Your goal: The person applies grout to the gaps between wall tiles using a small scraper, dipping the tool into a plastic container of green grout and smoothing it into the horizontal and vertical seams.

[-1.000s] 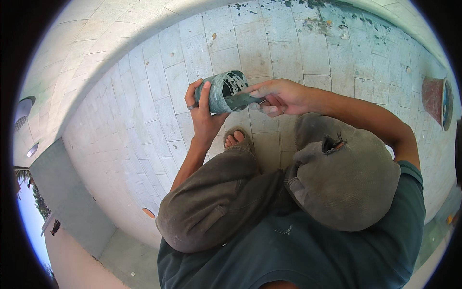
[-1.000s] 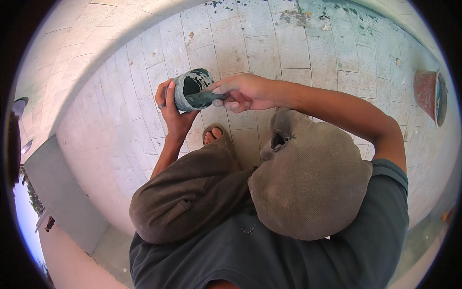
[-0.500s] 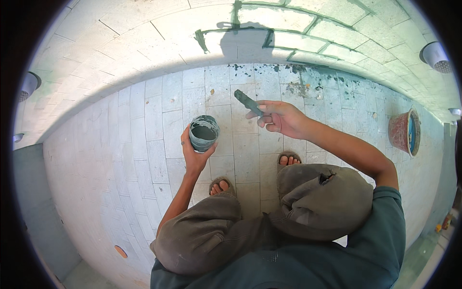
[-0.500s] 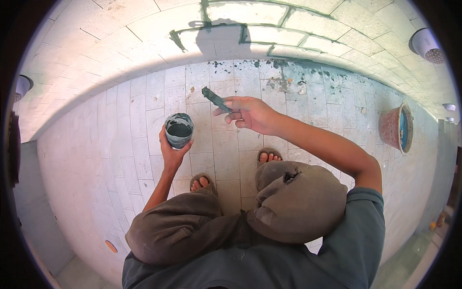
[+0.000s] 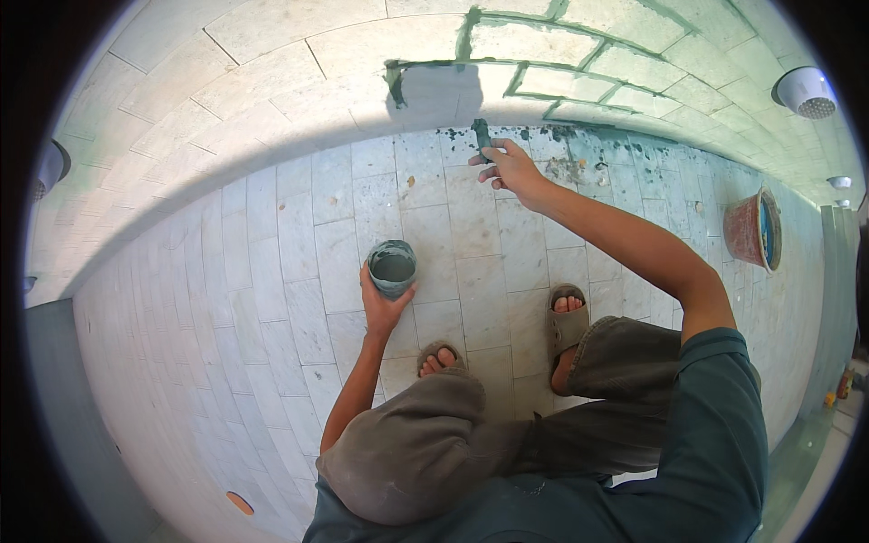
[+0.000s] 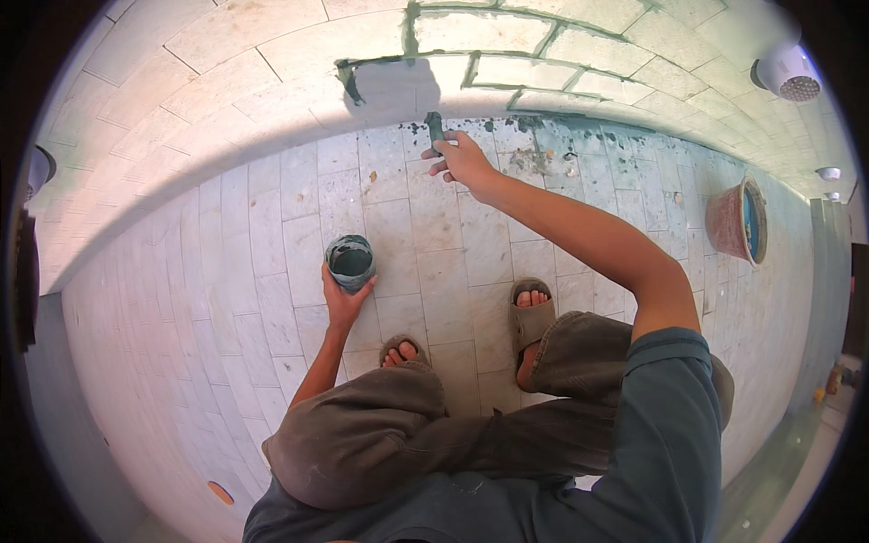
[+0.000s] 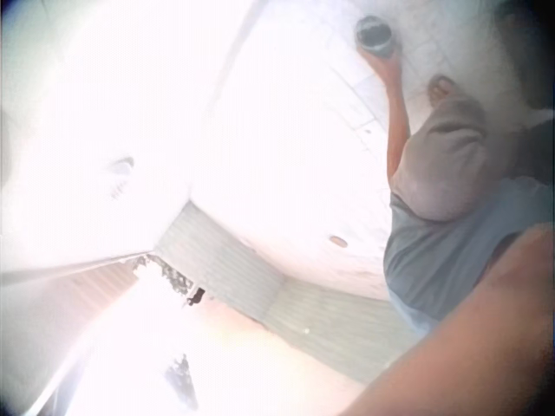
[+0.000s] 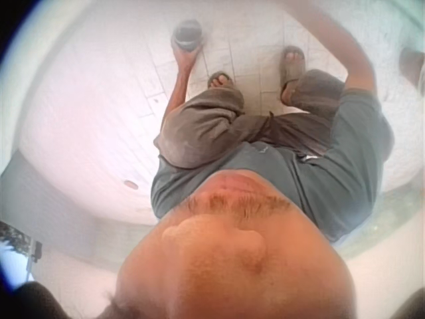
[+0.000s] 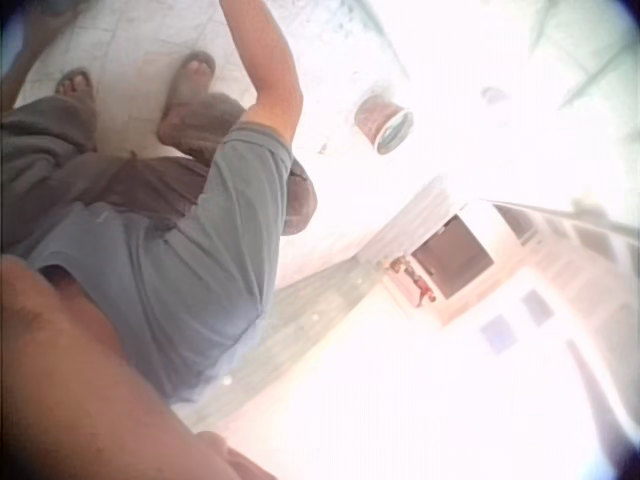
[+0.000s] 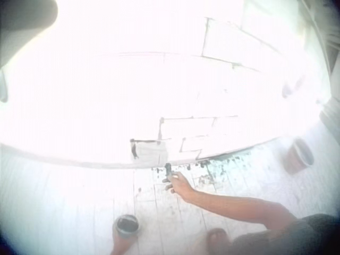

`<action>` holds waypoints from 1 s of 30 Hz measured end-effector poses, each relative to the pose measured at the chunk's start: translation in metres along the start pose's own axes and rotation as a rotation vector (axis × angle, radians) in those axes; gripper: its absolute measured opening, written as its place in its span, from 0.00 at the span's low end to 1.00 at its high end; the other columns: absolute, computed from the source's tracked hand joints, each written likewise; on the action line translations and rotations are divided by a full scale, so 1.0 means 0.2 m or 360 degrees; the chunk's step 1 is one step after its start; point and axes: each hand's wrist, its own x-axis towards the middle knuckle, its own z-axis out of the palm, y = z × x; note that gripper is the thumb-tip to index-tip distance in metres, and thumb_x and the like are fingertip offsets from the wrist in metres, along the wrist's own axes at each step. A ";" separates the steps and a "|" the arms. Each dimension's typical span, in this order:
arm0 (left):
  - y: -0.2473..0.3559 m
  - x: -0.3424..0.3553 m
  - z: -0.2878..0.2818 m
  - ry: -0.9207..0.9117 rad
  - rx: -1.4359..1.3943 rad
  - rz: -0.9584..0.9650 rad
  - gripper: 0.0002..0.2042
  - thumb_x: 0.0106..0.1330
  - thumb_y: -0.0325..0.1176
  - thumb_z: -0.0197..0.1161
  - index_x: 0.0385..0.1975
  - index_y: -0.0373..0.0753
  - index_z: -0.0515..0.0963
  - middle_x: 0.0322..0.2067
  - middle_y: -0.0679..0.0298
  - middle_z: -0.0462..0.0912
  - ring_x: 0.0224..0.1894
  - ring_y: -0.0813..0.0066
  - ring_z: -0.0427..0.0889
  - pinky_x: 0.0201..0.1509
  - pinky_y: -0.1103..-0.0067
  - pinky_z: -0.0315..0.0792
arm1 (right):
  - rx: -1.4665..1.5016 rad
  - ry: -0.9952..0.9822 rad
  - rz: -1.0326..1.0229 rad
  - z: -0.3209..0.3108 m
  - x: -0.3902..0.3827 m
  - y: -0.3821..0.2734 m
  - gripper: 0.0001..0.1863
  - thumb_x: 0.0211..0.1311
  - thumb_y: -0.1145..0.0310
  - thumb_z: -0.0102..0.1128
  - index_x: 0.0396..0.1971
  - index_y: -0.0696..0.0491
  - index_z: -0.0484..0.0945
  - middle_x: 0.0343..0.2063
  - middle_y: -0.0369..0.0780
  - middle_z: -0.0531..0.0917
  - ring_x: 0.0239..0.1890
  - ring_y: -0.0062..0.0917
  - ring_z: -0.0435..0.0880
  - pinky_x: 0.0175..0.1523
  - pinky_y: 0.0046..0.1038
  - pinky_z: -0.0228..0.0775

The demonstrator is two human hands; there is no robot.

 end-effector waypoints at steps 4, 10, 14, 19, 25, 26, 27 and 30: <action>-0.01 0.00 0.02 0.0047 -0.0057 0.0019 0.45 0.47 0.37 0.81 0.63 0.30 0.59 0.54 0.50 0.71 0.57 0.57 0.72 0.62 0.67 0.66 | 0.0342 0.0602 -0.0273 0.15 0.17 0.10 0.18 0.72 0.66 0.48 0.55 0.60 0.63 0.41 0.45 0.84 0.26 0.23 0.83 0.30 0.23 0.71; -0.04 -0.04 0.02 0.0118 -0.0081 -0.0002 0.42 0.48 0.36 0.81 0.60 0.30 0.62 0.52 0.51 0.72 0.55 0.58 0.73 0.60 0.67 0.67 | 0.0430 0.1213 -0.0445 0.26 0.32 0.11 0.18 0.70 0.66 0.50 0.54 0.60 0.64 0.34 0.47 0.85 0.22 0.26 0.84 0.34 0.30 0.75; -0.05 -0.04 0.04 0.0131 -0.0040 0.0074 0.42 0.48 0.37 0.81 0.59 0.30 0.62 0.51 0.52 0.73 0.54 0.58 0.74 0.60 0.67 0.67 | 0.0163 0.1390 -0.0604 0.21 0.42 0.11 0.17 0.68 0.65 0.53 0.51 0.59 0.67 0.32 0.51 0.84 0.29 0.40 0.85 0.38 0.39 0.76; -0.05 -0.05 0.02 0.0085 -0.0113 -0.0029 0.42 0.48 0.36 0.81 0.59 0.30 0.61 0.52 0.51 0.72 0.54 0.59 0.74 0.60 0.67 0.67 | -0.0199 0.1603 -0.0651 0.28 0.44 0.06 0.16 0.65 0.64 0.55 0.47 0.58 0.68 0.31 0.55 0.83 0.36 0.53 0.83 0.43 0.47 0.73; -0.07 -0.04 0.04 0.0078 -0.0079 -0.0010 0.42 0.47 0.36 0.81 0.60 0.30 0.61 0.52 0.51 0.72 0.54 0.59 0.74 0.60 0.67 0.68 | -0.0287 0.1544 -0.0647 0.30 0.47 0.02 0.16 0.63 0.65 0.56 0.45 0.57 0.68 0.30 0.55 0.83 0.35 0.55 0.83 0.42 0.49 0.73; -0.08 -0.04 0.03 0.0073 -0.0089 -0.0017 0.42 0.47 0.36 0.81 0.60 0.30 0.61 0.52 0.51 0.72 0.54 0.59 0.74 0.60 0.67 0.68 | -0.0296 0.1510 -0.0636 0.31 0.47 0.02 0.16 0.63 0.65 0.57 0.45 0.57 0.68 0.29 0.55 0.83 0.34 0.54 0.83 0.42 0.49 0.73; -0.08 -0.05 0.03 0.0072 -0.0098 -0.0022 0.43 0.47 0.36 0.81 0.60 0.30 0.61 0.52 0.51 0.72 0.54 0.59 0.74 0.60 0.67 0.68 | -0.0305 0.1476 -0.0625 0.32 0.46 0.02 0.16 0.63 0.65 0.57 0.45 0.57 0.69 0.28 0.55 0.83 0.34 0.54 0.83 0.42 0.48 0.73; -0.08 -0.04 0.04 0.0066 -0.0115 -0.0022 0.43 0.47 0.36 0.81 0.60 0.30 0.61 0.52 0.51 0.72 0.54 0.59 0.74 0.60 0.67 0.67 | -0.0418 0.1293 -0.0801 0.33 0.43 0.05 0.16 0.62 0.65 0.57 0.45 0.58 0.69 0.26 0.54 0.83 0.34 0.53 0.83 0.42 0.47 0.73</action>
